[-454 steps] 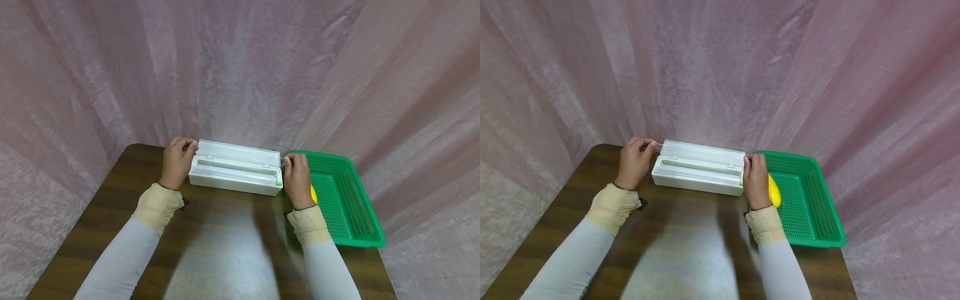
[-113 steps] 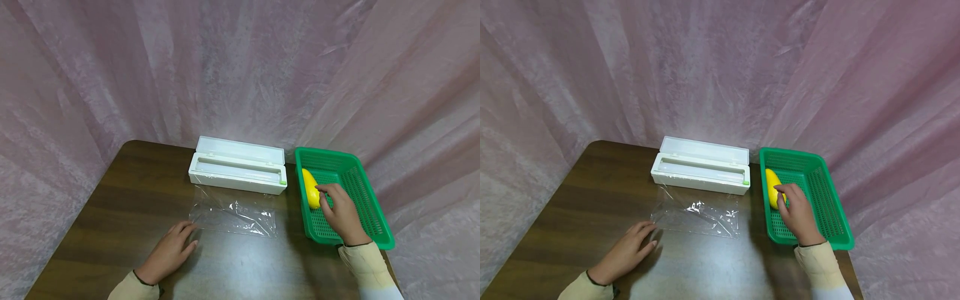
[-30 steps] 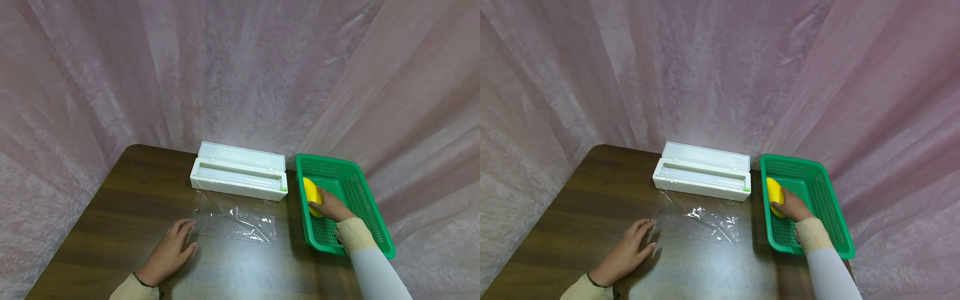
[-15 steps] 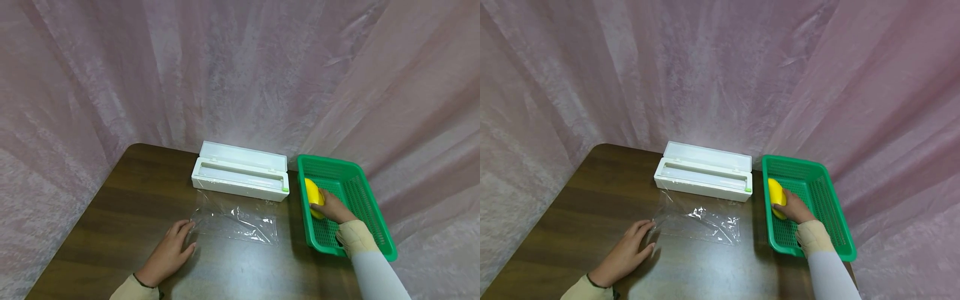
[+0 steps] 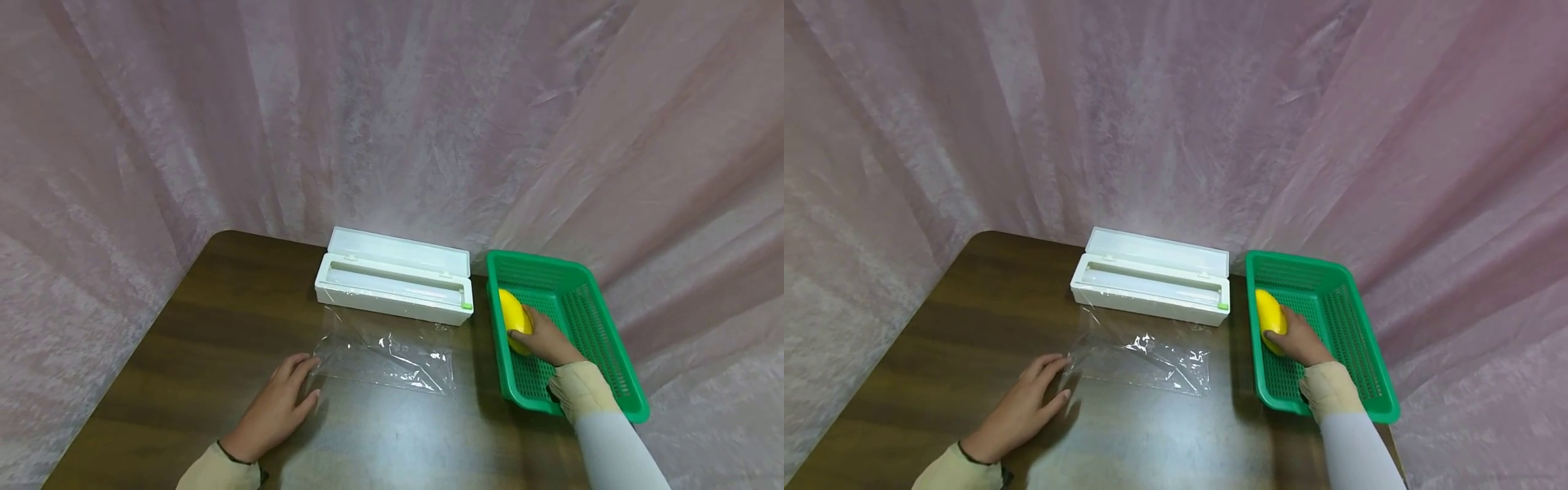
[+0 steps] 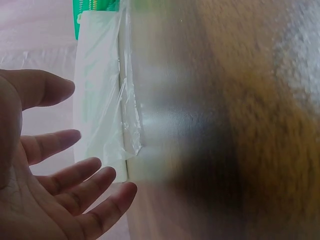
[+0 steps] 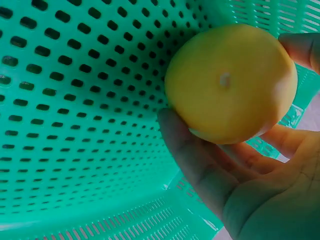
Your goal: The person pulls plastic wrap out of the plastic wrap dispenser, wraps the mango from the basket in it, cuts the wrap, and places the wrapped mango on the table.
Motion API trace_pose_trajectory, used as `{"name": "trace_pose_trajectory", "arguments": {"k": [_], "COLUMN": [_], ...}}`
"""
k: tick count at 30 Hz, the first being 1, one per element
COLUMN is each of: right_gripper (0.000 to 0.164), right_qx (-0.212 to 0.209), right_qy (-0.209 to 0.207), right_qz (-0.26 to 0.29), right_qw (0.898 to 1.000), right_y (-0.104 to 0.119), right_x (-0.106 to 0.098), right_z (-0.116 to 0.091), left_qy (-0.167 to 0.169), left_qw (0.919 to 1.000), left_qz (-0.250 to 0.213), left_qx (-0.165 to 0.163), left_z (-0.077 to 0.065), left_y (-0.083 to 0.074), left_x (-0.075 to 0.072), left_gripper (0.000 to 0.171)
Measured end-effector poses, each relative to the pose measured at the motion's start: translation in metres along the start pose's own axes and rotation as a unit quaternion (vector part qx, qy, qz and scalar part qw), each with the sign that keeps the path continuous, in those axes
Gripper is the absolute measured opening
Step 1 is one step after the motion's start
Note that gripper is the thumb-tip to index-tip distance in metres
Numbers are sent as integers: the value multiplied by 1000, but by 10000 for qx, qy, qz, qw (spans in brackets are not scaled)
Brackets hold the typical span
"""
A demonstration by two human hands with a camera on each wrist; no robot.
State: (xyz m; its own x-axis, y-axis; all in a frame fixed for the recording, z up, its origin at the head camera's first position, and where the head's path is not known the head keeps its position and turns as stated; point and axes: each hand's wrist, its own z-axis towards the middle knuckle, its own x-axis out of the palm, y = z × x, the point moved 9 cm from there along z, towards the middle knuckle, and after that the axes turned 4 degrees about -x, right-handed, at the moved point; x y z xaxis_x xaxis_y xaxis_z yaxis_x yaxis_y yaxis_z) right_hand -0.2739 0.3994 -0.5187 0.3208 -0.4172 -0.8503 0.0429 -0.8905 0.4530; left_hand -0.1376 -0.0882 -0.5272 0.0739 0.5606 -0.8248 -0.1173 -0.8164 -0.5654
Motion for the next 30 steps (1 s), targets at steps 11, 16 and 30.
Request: {"name": "trace_pose_trajectory", "arguments": {"k": [11, 16, 30], "right_gripper": [85, 86, 86], "right_qx": [-313, -412, -567], "right_qy": [-586, -809, -992], "right_qz": [-198, -393, -373], "right_qw": [9976, 9951, 9927], "right_y": [10, 18, 30], "right_x": [-29, -38, -47], "right_z": [-8, -11, -23], "left_qy": [-11, -81, -67], "left_qw": [10000, 9999, 9999], "left_qz": [52, 31, 24], "left_qx": [43, 97, 97], "left_z": [3, 3, 1], "left_y": [0, 0, 2], "left_x": [1, -1, -2], "left_gripper": [54, 53, 52]}}
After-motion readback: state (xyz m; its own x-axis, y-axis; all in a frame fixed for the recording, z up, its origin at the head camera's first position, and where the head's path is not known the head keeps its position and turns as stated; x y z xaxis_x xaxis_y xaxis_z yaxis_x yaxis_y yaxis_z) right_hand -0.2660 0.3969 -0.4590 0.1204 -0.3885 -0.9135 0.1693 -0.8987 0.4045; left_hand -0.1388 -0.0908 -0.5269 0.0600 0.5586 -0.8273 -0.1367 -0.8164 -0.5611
